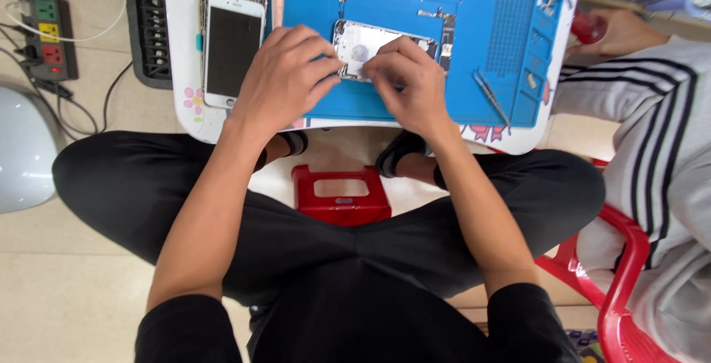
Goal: The person sits cross-legged on a stool and repairs a disassembled smartphone on a blue work mat. They use tweezers to carefully place and adjust small internal components, including a metal bracket and ribbon cables, inside the phone's chassis.
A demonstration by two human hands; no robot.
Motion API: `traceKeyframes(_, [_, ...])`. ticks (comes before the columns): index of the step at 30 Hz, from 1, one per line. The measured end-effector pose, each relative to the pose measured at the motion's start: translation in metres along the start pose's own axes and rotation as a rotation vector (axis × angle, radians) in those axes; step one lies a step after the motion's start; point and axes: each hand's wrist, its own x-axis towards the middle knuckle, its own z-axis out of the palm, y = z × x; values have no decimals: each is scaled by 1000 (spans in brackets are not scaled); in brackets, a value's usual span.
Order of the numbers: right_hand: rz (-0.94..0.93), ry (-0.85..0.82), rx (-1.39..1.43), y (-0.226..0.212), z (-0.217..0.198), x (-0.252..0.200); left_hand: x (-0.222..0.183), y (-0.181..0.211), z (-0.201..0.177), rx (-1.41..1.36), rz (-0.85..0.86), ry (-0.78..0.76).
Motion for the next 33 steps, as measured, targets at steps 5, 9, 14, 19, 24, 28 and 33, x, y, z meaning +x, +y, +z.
traceKeyframes(5, [-45, -60, -103, 15, 8, -7, 2, -5, 4, 45, 41, -19])
traceKeyframes(9, [-62, -76, -144, 15, 12, -11, 1, -6, 2, 104, 86, -32])
traceKeyframes(14, [-115, -26, -181, 13, 13, -9, 2, -5, 3, 184, 100, -42])
traceKeyframes(19, [-133, -38, -210, 12, 12, -10, 2, -5, 6, 195, 95, -48])
traceKeyframes(24, [-154, -45, -248, 11, 14, -10, 0, -5, 6, 218, 90, -52])
traceKeyframes(28, [-147, -61, -281, 9, 13, -9, -1, -5, 8, 213, 83, -46])
traceKeyframes(33, [-129, -84, -251, 5, 11, -8, -2, -6, 10, 202, 77, -47])
